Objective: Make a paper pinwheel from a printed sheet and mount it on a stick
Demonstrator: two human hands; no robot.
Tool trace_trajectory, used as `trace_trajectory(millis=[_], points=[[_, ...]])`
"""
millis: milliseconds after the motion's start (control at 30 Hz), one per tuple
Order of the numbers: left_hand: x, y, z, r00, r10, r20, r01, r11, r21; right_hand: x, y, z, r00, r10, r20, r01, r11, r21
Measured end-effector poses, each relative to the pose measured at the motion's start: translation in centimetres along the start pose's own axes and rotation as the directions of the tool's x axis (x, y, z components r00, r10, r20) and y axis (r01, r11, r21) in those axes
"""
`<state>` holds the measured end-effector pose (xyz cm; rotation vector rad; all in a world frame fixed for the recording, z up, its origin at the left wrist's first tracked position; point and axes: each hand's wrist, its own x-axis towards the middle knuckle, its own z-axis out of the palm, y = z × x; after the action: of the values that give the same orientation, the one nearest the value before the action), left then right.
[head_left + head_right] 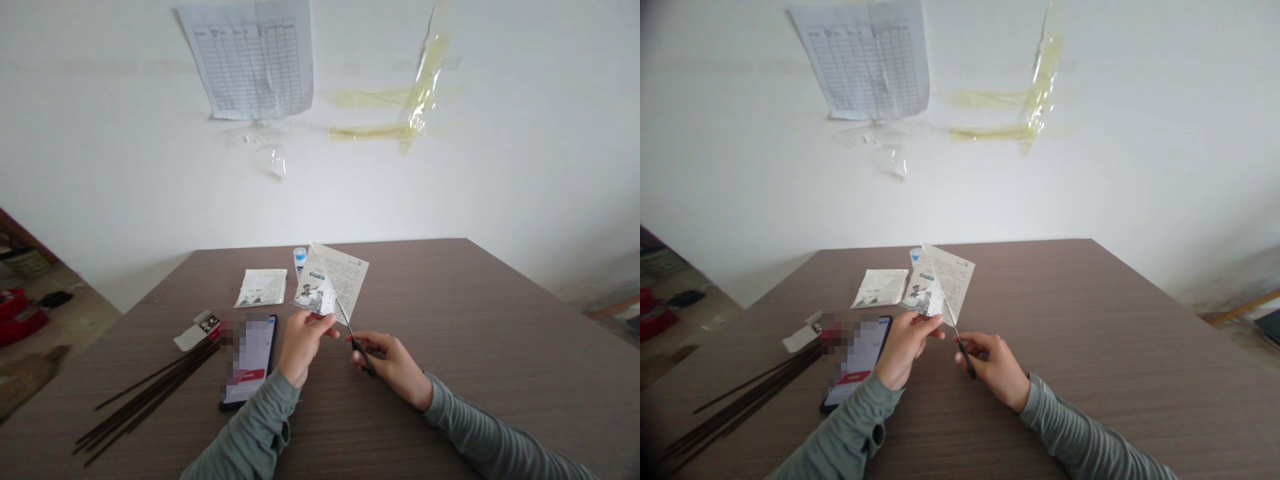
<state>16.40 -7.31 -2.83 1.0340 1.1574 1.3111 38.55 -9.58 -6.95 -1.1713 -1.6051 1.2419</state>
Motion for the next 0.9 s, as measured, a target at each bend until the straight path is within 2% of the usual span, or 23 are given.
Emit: trace_trajectory(millis=[900], points=[[-0.05,-0.25,0.09,1.0,-0.016,-0.026,0.018,0.999,0.043,-0.05,-0.37,0.25,0.998,-0.008,-0.07,0.007,1.0,-0.019]])
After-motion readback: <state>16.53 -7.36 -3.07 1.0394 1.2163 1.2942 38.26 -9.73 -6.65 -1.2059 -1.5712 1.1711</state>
